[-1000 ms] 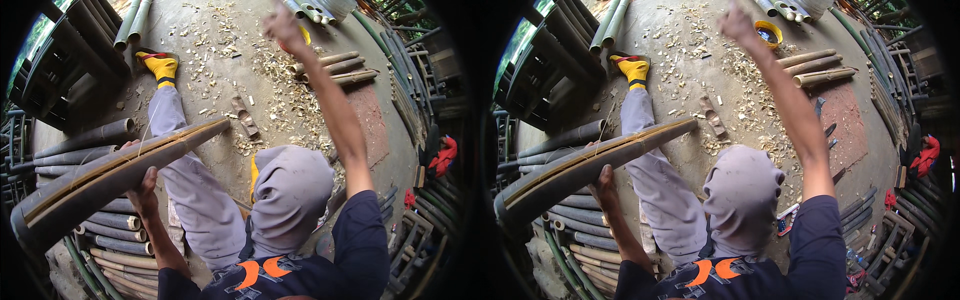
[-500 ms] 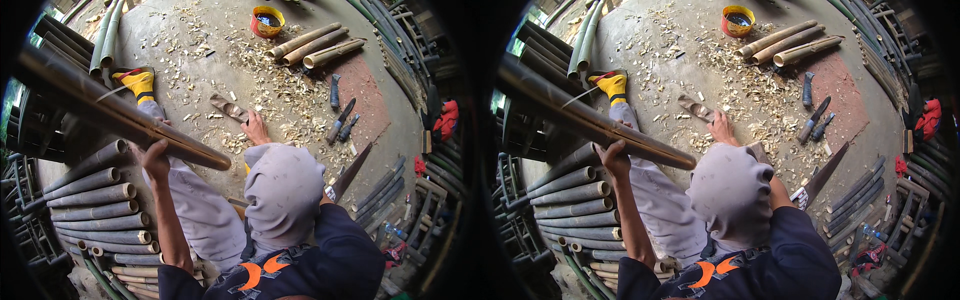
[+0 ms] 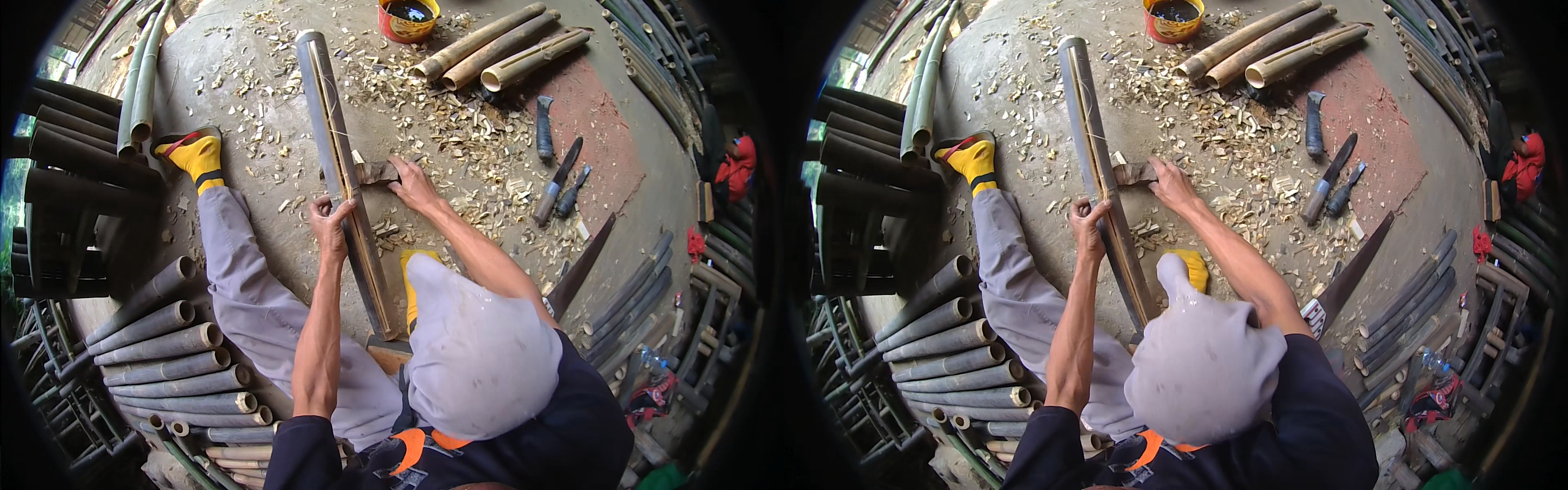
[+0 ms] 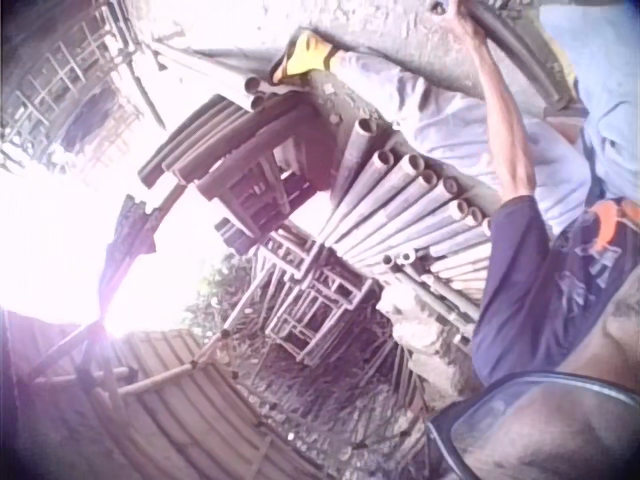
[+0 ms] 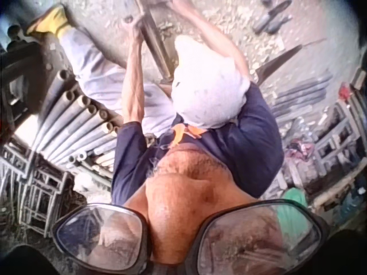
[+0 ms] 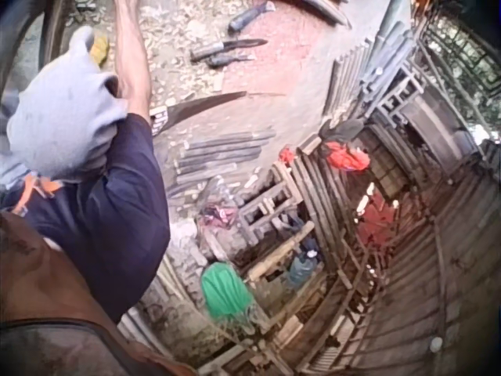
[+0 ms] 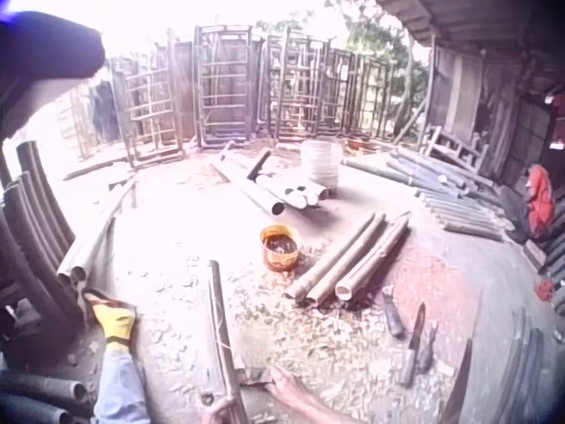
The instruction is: The person carves a bamboo pole with a knife and wooden mallet, saws through a section of the pole, and uses a blade to refine the surface and remove inner material.
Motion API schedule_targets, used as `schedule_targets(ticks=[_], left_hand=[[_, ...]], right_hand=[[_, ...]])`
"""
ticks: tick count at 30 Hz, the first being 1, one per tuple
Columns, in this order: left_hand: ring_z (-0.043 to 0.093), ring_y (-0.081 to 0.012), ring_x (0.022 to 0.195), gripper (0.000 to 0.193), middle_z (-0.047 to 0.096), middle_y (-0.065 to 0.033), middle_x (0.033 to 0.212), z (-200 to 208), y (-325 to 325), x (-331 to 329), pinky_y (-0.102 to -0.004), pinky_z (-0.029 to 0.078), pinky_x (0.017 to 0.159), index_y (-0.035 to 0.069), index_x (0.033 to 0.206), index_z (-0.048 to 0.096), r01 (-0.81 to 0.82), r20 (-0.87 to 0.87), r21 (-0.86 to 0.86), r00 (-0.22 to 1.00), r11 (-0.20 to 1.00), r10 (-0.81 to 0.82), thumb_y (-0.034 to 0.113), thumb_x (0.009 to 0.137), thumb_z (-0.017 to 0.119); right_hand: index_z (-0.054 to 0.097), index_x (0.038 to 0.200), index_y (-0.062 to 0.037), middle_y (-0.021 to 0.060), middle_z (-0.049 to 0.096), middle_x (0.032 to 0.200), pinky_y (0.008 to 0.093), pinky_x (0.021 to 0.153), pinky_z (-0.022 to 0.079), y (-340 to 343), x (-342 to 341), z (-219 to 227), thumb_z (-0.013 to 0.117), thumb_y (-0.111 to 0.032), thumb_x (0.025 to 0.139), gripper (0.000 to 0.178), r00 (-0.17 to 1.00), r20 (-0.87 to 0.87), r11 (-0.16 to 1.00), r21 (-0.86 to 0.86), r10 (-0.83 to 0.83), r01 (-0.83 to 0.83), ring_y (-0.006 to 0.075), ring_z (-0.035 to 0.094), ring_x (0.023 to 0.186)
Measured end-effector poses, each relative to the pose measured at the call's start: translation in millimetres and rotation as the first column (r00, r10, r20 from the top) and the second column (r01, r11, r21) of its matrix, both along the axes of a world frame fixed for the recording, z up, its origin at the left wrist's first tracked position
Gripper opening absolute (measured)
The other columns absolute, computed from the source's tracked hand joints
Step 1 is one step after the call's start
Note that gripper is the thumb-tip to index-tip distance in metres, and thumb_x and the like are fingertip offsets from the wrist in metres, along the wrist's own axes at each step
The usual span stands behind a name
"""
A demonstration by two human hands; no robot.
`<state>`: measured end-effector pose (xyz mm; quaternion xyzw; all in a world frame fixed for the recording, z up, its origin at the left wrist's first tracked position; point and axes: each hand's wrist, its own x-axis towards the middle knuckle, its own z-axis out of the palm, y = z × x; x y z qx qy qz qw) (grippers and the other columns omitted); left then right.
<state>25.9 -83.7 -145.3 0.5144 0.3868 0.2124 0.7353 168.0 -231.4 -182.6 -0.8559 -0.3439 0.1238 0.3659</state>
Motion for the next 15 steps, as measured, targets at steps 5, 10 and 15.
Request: schedule_targets(ticks=[5,10,15], left_hand=[[0.057,-0.0129,0.076,0.041,0.06,-0.0082,0.085,-18,-18,14,-0.0272,0.047,0.073,0.0,0.096,0.052,0.128,-0.088,-0.026,0.988,0.991,-0.129,0.014,0.068,0.079],[0.057,-0.0128,0.078,0.042,0.06,-0.0091,0.089,-23,-27,22,-0.0268,0.046,0.073,0.0,0.099,0.049,0.126,-0.078,-0.077,0.988,0.989,-0.132,0.016,0.072,0.078],[0.059,-0.0192,0.082,0.055,0.06,-0.0129,0.094,-26,-25,19,-0.0314,0.047,0.077,-0.002,0.106,0.048,0.172,-0.181,0.075,0.971,0.982,-0.157,0.029,0.071,0.078]], right_hand=[[0.04,0.132,-0.011,0.0278,0.051,0.118,0.0462,0.086,0.05,0,17,-1,0.067,-0.008,0.077,0.061,0.995,-0.091,0.997,-0.065,0.029,-0.035,0.041,0.057,0.101],[0.037,0.136,-0.0139,0.028,0.054,0.114,0.0457,0.084,0.051,1,23,5,0.065,-0.009,0.08,0.063,0.999,-0.032,0.992,-0.129,-0.015,0.011,0.0406,0.059,0.096],[0.044,0.131,-0.0079,0.024,0.056,0.113,0.0443,0.082,0.053,-14,22,23,0.062,-0.008,0.082,0.052,0.948,-0.245,0.978,-0.022,-0.206,0.207,0.0369,0.059,0.098]])
